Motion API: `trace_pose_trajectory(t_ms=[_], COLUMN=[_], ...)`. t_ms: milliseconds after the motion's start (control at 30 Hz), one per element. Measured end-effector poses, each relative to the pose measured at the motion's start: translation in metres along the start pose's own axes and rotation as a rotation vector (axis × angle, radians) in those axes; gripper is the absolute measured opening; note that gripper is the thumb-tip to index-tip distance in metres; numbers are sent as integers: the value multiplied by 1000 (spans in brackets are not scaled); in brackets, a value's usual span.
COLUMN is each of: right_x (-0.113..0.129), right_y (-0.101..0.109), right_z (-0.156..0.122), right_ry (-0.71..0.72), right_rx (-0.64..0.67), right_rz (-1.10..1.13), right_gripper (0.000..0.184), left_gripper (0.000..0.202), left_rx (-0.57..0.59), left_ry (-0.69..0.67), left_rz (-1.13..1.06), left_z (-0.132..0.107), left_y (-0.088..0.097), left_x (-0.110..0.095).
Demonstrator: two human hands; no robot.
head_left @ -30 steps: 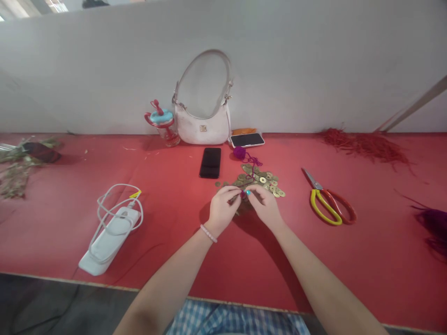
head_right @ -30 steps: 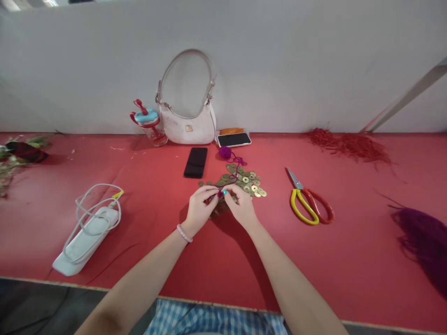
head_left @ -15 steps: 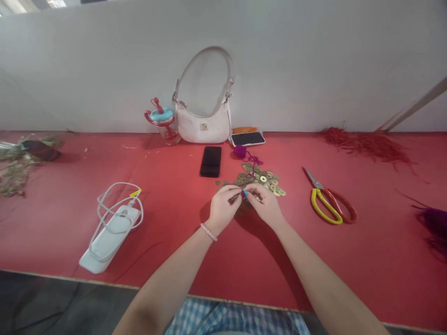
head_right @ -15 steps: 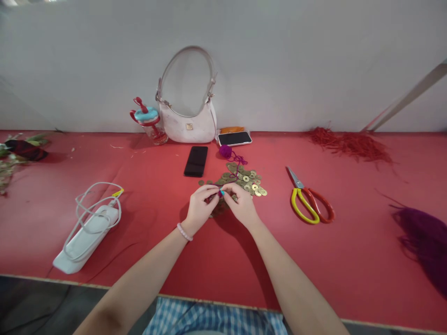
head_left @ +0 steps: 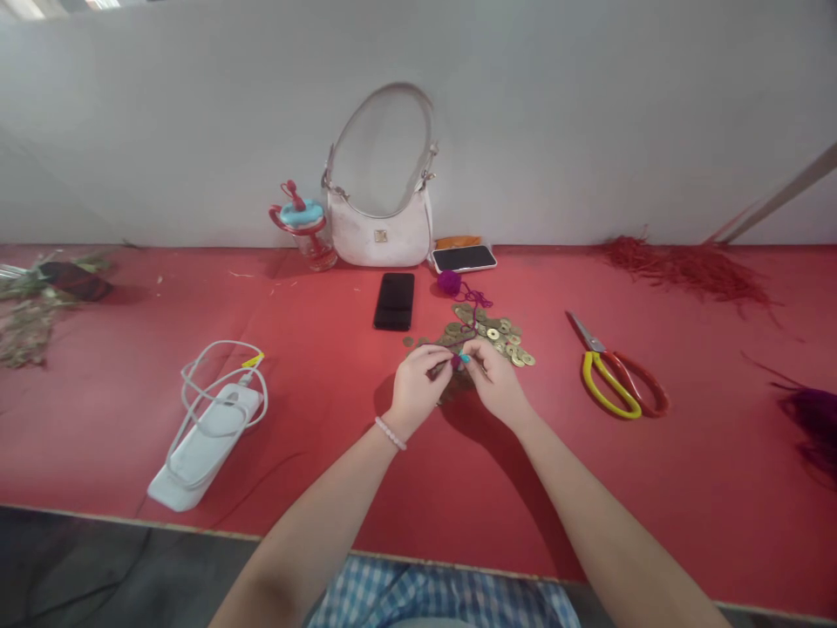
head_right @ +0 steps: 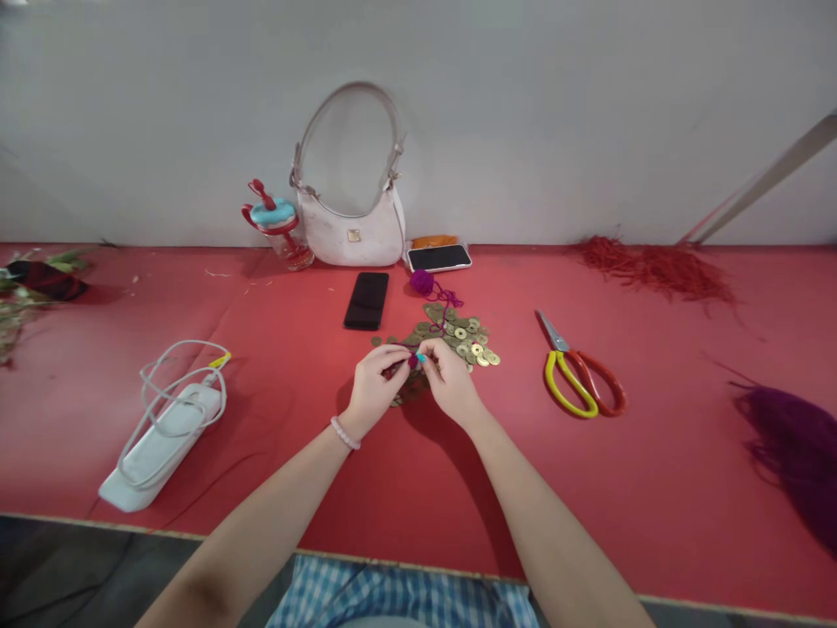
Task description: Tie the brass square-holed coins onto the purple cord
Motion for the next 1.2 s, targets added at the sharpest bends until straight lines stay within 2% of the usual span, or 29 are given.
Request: trace_pose_trajectory(t_ms=[167,333,567,700,1200], right_x=[-5,-6,2,6,3], right_y=[1,2,7,8,8], right_z=[0,1,3,2,4], right_ry=[-27,13,262,343,312], right_rx=[-22,-64,-5,-24,-42], right_rz=[21,18,-117,-165,-178], right_gripper=[6,6,29,29,16], left_gripper=[15,14,14,16,15], left_rx=[-6,-15,-18,-12,22], left_ry=[10,25,40,57,52], left_rz=[-11,-26,-68,-76,-102], left_z=[0,1,3,3,2], left_y=[0,1,1,1,-2], left_x=[0,1,2,3,3])
Point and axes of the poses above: each hand's wrist, its own z-axis towards the middle knuckle, its own y-axis out of the back of the hand, x = y × z, the point moved 4 cm from there along z, towards the middle knuckle, and after that the axes turned 7 degrees about -x, right-handed, at the moved point
